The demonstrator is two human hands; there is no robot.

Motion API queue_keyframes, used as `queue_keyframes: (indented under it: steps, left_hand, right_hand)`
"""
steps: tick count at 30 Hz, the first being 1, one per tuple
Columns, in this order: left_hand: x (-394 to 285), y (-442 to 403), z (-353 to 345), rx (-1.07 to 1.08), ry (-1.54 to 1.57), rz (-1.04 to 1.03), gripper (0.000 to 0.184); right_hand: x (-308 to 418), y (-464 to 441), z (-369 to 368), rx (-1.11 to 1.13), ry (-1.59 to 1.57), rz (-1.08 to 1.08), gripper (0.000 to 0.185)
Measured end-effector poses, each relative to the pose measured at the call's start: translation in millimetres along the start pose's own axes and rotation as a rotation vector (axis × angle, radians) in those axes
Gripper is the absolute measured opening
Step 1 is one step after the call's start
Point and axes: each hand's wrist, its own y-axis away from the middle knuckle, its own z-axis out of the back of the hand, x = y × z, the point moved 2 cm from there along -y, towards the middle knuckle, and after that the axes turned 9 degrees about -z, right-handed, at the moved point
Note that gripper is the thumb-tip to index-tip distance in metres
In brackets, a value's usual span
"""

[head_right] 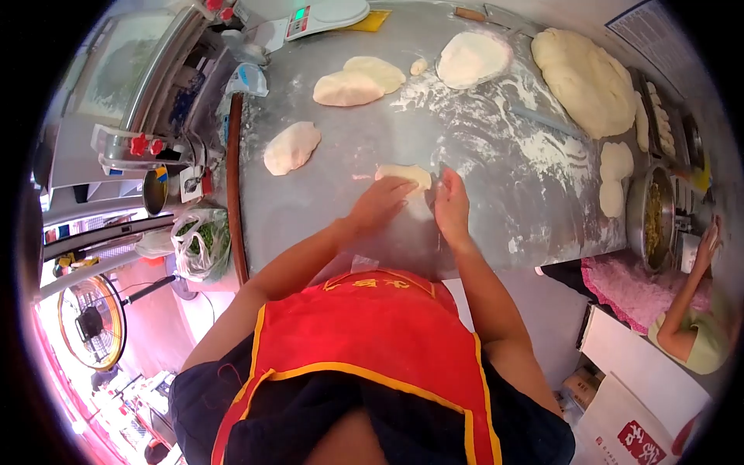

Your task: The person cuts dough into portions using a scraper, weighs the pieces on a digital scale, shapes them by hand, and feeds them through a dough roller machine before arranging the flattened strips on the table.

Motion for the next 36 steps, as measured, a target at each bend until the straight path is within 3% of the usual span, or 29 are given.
queue_keyframes:
  steps: [2,4,9,14,21,23,24,25,26,27,28,30,32,33,36]
  left_hand:
    - [-1,10,-7,-0.103,0.045,0.068,0.046]
    - [1,4,-7,-0.133,-0.173,0.064,0.045]
    - [18,3,-38,-0.025,-0.333,0.229,0.052]
    - [37,-18,-43,0.126,-0.564,0.353,0.054]
    - [66,-45,-39,0.103,-0.484,0.341,0.05]
    - [87,-39,-34,0.106,-0.38,0.267,0.047]
    - [82,-37,-14,0.022,-0.255,0.398,0.046]
    - [77,-32,8,-0.058,-0.127,0.525,0.045]
    - [71,-28,21,-0.134,0.007,0.651,0.044]
    - [72,-23,18,-0.112,-0.082,0.627,0.042]
    - [71,-25,17,0.019,-0.034,0.716,0.041]
    - [63,-45,29,0.275,0.049,0.874,0.038]
    - [57,-52,36,0.311,0.18,0.831,0.033]
    - [54,-58,42,0.33,0.244,0.808,0.031]
    - [18,-75,46,-0.007,0.084,0.363,0.03]
  right_hand:
    - [15,5,-1,0.044,0.284,0.225,0.043]
    - [26,8,-18,0.098,0.463,0.476,0.046]
    - [4,3,-52,0.063,0.531,0.625,0.05]
    - [1,-31,-57,-0.054,0.641,0.609,0.052]
    - [1,-72,-59,-0.103,0.786,0.574,0.052]
    - [0,-79,-42,0.142,0.225,0.264,0.053]
    - [0,-84,-34,0.265,-0.055,0.107,0.054]
    - [-1,-85,-22,0.223,-0.03,0.098,0.056]
    - [2,-86,-22,0.218,0.196,0.158,0.054]
    - [3,-86,-22,0.211,0.423,0.209,0.053]
    - [4,-84,-20,0.198,0.648,0.26,0.051]
    - [26,-76,-21,0.264,0.509,0.105,0.04]
    - [35,-73,-15,0.385,0.482,-0.033,0.034]
    - [43,-68,-4,0.325,0.426,0.021,0.031]
    - [47,-53,43,0.102,0.38,0.264,0.028]
